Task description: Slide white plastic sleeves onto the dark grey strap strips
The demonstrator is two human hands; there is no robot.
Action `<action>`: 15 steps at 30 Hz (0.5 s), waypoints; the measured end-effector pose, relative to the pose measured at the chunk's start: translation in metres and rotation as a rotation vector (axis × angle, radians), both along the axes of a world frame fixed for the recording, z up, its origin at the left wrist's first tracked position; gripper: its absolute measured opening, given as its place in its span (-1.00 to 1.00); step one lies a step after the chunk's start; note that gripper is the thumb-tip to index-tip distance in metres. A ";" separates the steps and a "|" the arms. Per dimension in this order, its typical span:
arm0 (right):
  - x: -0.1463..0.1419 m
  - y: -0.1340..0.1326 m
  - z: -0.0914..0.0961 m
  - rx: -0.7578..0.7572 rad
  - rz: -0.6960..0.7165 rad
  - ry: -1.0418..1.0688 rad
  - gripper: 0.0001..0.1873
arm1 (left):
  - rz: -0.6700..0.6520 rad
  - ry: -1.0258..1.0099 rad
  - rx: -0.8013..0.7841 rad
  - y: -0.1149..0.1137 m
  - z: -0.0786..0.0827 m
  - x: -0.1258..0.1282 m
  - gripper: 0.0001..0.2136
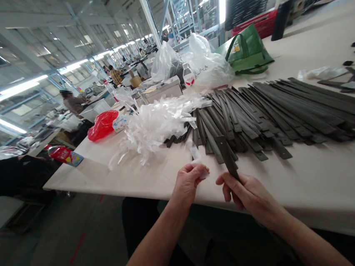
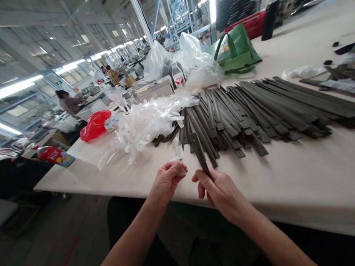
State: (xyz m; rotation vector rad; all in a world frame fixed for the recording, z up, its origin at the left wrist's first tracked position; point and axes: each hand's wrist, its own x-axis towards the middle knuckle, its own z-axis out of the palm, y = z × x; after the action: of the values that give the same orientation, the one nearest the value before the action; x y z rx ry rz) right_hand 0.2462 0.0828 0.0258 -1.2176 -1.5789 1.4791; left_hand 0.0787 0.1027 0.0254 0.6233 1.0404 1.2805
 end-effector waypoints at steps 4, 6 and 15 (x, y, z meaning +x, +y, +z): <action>-0.010 -0.027 -0.021 -0.070 0.067 -0.001 -0.45 | 0.107 -0.145 0.029 0.011 0.006 0.001 -0.70; -0.015 -0.034 -0.027 -0.082 0.093 -0.029 -0.45 | 0.130 -0.206 0.018 0.014 0.007 0.002 -0.73; -0.022 -0.031 -0.028 -0.052 0.165 -0.164 -0.55 | 0.184 -0.390 -0.160 0.015 0.016 0.008 -0.87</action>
State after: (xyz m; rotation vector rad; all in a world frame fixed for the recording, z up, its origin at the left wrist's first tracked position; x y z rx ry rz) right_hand 0.2243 0.0520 -0.0026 -1.2930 -1.7966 1.5653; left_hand 0.0867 0.1175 0.0412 0.1471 0.8756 1.3936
